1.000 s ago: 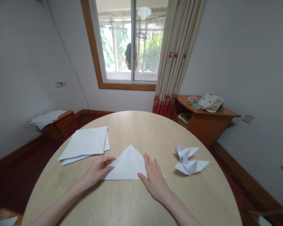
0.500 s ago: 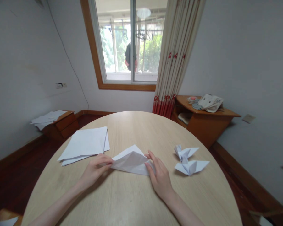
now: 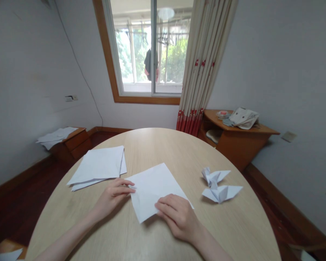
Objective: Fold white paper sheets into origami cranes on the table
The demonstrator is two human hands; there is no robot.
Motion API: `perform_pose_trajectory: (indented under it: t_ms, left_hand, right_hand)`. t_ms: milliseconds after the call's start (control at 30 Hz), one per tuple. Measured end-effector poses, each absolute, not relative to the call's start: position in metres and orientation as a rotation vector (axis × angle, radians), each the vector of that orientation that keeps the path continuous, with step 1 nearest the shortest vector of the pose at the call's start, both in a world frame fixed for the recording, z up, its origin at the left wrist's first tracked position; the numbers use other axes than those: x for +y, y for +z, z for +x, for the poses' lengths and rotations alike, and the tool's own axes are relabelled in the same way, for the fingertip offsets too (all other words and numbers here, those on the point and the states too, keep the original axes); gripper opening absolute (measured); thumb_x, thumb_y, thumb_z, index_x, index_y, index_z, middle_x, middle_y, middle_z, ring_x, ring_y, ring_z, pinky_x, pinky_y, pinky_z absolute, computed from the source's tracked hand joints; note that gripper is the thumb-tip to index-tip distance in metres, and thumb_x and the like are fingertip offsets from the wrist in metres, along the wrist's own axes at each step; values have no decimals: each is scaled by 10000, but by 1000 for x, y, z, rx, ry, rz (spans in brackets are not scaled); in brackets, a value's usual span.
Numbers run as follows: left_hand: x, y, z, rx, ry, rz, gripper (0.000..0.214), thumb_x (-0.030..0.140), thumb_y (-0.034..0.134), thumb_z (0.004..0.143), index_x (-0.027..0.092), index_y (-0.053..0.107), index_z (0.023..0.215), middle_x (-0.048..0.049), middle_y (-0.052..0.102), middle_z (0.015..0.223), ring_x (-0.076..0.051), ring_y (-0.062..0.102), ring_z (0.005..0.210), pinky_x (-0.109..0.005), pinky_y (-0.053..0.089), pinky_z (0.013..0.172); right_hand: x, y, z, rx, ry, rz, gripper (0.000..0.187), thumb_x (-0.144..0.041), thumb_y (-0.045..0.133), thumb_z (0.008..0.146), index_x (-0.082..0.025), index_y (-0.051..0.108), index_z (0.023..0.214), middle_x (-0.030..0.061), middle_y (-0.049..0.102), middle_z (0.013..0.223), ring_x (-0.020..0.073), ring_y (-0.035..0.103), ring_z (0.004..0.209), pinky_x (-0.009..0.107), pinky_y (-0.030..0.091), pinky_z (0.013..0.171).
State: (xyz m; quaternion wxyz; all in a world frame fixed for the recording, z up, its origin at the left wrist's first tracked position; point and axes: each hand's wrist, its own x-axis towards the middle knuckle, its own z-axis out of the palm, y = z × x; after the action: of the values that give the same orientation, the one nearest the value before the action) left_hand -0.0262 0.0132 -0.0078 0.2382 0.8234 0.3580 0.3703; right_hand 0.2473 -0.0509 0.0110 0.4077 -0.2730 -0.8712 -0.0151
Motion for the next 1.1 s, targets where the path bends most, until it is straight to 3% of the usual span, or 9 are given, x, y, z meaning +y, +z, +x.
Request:
perform_pose_trajectory:
  t_ms: [267,400,500,600,700,800,967,1100]
  left_hand:
    - [11,-9,-24,1055,721,2188,372,60,429,800,221,736,935,-44,670,1091,-199,601,1031,-348,440,954]
    - [4,-7,-18,1045,668,2208,307,130,461,855,209,701,1028,-63,640,1166,-211,588,1083,-376,434,989]
    - [-1,-10,-15,1086,591,2245,324,243,540,879,204,617,1192,-91,548,1317,-238,519,1201,-423,389,1044]
    - [-3,-14,-13,1080,510,2338,527,333,638,840,210,494,1332,-111,423,1436,-269,392,1318,-478,305,1098]
    - [-3,-18,-11,1054,443,2438,680,357,699,797,222,408,1396,-119,359,1476,-287,299,1368,-528,207,1126]
    - [-1,-22,-12,1042,393,2464,672,333,678,824,221,378,1415,-124,330,1490,-284,245,1390,-538,181,1128]
    - [3,-23,-18,997,463,2519,568,264,642,856,255,428,1381,-102,383,1456,-287,298,1347,-541,228,1105]
    - [5,-18,-20,962,567,2516,463,161,600,867,269,509,1308,-69,500,1315,-251,407,1210,-450,352,1043]
  right_hand:
    - [-52,3,238,-2330,94,-734,228,-286,442,967,-164,632,998,78,693,860,196,607,800,331,480,688]
    - [-52,1,235,-2388,172,-794,229,-291,442,966,-174,638,990,67,694,876,194,601,810,327,473,704]
    - [-53,-1,233,-2422,236,-824,254,-315,428,972,-181,643,993,63,693,891,194,598,819,327,471,714]
    - [-53,-4,229,-2469,292,-847,266,-340,433,970,-191,650,1007,60,693,938,193,596,856,324,477,743]
    - [-54,-4,225,-2489,309,-855,255,-302,430,971,-195,660,1001,58,695,990,189,596,891,319,486,774]
    - [-54,-3,225,-2492,301,-871,268,-239,406,973,-186,666,1002,55,704,998,192,605,900,335,492,795]
    - [-53,-2,231,-2503,278,-942,248,-211,452,947,-190,675,1053,60,694,1114,219,613,999,381,496,868]
    - [-50,0,237,-2528,311,-985,284,-216,474,939,-227,636,1172,66,628,1253,233,570,1146,466,414,1015]
